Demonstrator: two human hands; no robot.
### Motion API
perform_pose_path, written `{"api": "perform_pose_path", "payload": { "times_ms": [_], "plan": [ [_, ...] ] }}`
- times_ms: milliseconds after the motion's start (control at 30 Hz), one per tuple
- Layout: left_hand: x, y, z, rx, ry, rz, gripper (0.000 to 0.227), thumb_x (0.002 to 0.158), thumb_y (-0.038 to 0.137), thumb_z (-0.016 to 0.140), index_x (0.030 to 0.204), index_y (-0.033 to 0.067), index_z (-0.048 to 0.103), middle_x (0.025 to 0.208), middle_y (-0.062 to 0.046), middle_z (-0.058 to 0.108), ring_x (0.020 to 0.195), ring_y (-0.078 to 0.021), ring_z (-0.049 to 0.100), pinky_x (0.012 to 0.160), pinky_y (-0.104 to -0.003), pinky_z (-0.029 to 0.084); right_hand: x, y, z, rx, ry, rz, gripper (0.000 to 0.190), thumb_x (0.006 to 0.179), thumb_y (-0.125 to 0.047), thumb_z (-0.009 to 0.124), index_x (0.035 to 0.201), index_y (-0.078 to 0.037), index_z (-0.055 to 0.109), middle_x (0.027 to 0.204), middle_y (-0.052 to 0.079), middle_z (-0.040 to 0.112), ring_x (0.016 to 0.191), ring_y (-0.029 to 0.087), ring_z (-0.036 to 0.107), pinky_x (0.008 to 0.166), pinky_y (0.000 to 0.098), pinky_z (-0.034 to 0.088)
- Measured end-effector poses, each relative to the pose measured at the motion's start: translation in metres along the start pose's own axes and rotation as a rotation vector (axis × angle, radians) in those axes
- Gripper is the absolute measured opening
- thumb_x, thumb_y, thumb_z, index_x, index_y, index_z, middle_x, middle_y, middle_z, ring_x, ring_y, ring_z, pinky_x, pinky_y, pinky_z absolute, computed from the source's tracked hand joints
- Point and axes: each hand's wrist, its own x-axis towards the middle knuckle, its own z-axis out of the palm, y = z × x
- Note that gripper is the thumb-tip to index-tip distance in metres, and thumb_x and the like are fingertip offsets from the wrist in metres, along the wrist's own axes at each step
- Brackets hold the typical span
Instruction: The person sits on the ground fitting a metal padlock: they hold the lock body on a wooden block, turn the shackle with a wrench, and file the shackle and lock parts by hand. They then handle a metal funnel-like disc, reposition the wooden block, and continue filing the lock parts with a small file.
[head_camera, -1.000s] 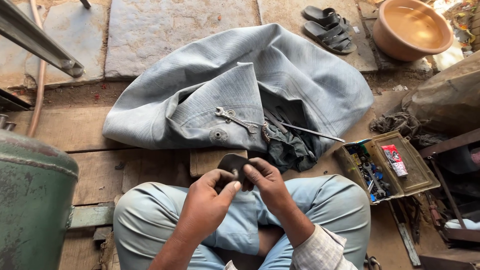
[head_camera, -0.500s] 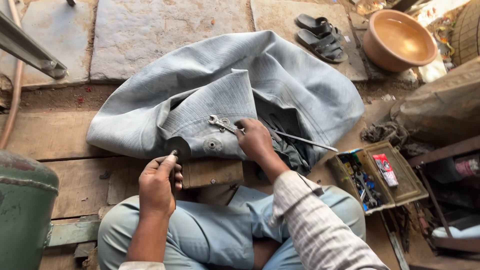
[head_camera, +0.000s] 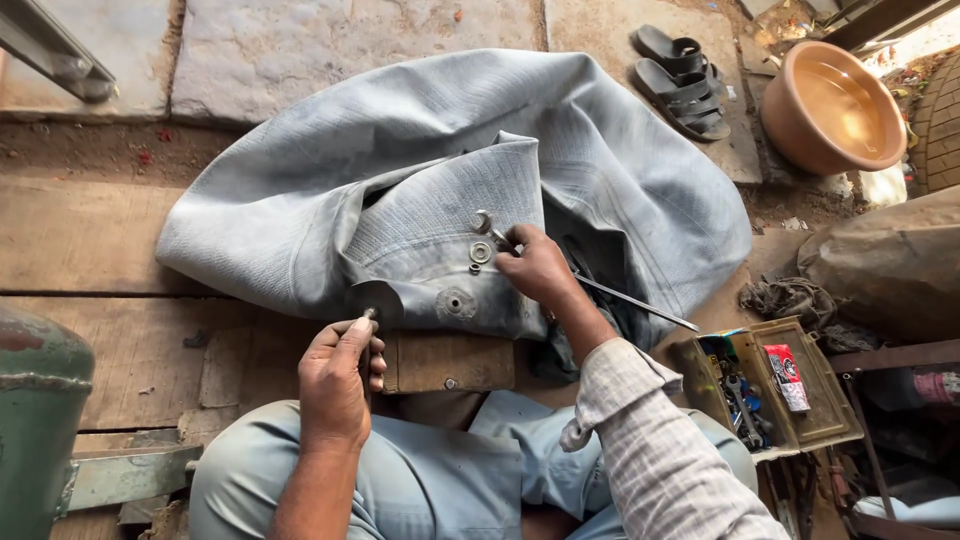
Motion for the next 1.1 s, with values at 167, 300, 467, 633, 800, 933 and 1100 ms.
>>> {"api": "perform_pose_path", "payload": {
  "times_ms": [167, 300, 467, 633, 800, 933, 1100],
  "plan": [
    [0.002, -0.003, -0.003, 0.003, -0.017, -0.017, 0.017, 0.096, 0.022, 0.064, 0.097, 0.0055, 0.068, 0.079, -0.002, 0.064, 0.062, -0.0080, 0.056, 0.050, -0.023, 0.044, -0.020, -0.040, 0.005, -0.140, -0.022, -0.088, 0.051, 0.078, -0.033, 0.084, 0.123, -0.014, 0.072, 0.116, 0.007, 0.066, 0.105, 0.025, 0.067, 0.092, 0.0392, 0.054],
    [0.002, -0.002, -0.001, 0.027, -0.006, -0.033, 0.017, 0.096, 0.022, 0.065, 0.097, 0.0051, 0.068, 0.079, -0.003, 0.063, 0.061, -0.0084, 0.056, 0.050, -0.023, 0.044, -0.005, -0.015, 0.025, -0.131, 0.074, -0.145, 0.033, 0.090, -0.031, 0.076, 0.114, -0.009, 0.075, 0.117, 0.007, 0.070, 0.107, 0.025, 0.070, 0.095, 0.0396, 0.054],
    [0.006, -0.008, -0.001, 0.057, 0.007, -0.032, 0.017, 0.095, 0.022, 0.066, 0.097, 0.0051, 0.069, 0.077, -0.003, 0.063, 0.059, -0.0087, 0.054, 0.047, -0.023, 0.041, -0.006, -0.016, 0.026, -0.160, 0.167, -0.205, 0.031, 0.089, -0.024, 0.076, 0.114, -0.006, 0.073, 0.121, 0.013, 0.065, 0.108, 0.032, 0.066, 0.096, 0.0424, 0.052],
    [0.010, -0.015, -0.003, 0.060, 0.012, -0.007, 0.018, 0.095, 0.022, 0.067, 0.097, 0.0041, 0.068, 0.076, -0.003, 0.063, 0.059, -0.0087, 0.055, 0.047, -0.023, 0.041, -0.015, -0.034, 0.015, -0.127, 0.103, -0.129, 0.032, 0.088, -0.023, 0.076, 0.115, -0.007, 0.070, 0.124, 0.012, 0.062, 0.112, 0.032, 0.063, 0.098, 0.0425, 0.049],
    [0.011, -0.015, 0.000, 0.169, 0.034, 0.015, 0.020, 0.096, 0.023, 0.067, 0.095, 0.0035, 0.069, 0.076, -0.003, 0.064, 0.059, -0.0092, 0.055, 0.047, -0.024, 0.043, 0.001, -0.023, 0.018, -0.086, 0.012, -0.038, 0.039, 0.082, -0.023, 0.083, 0.112, -0.004, 0.068, 0.122, 0.014, 0.067, 0.115, 0.030, 0.064, 0.099, 0.0407, 0.050],
    [0.012, -0.015, -0.001, 0.208, 0.045, 0.019, 0.020, 0.095, 0.024, 0.067, 0.094, 0.0034, 0.069, 0.076, -0.004, 0.064, 0.059, -0.0099, 0.056, 0.047, -0.025, 0.044, -0.001, -0.019, 0.027, -0.108, 0.057, -0.081, 0.038, 0.081, -0.021, 0.085, 0.108, -0.001, 0.070, 0.118, 0.017, 0.067, 0.111, 0.033, 0.064, 0.097, 0.0420, 0.050],
    [0.011, -0.013, -0.002, 0.254, 0.059, 0.026, 0.022, 0.095, 0.025, 0.068, 0.093, 0.0030, 0.070, 0.075, -0.005, 0.064, 0.059, -0.0107, 0.056, 0.049, -0.026, 0.044, -0.005, 0.004, 0.028, 0.381, 0.005, 0.090, 0.033, 0.082, -0.016, 0.082, 0.108, 0.000, 0.070, 0.096, 0.012, 0.073, 0.082, 0.022, 0.067, 0.072, 0.0368, 0.056]
  ]
}}
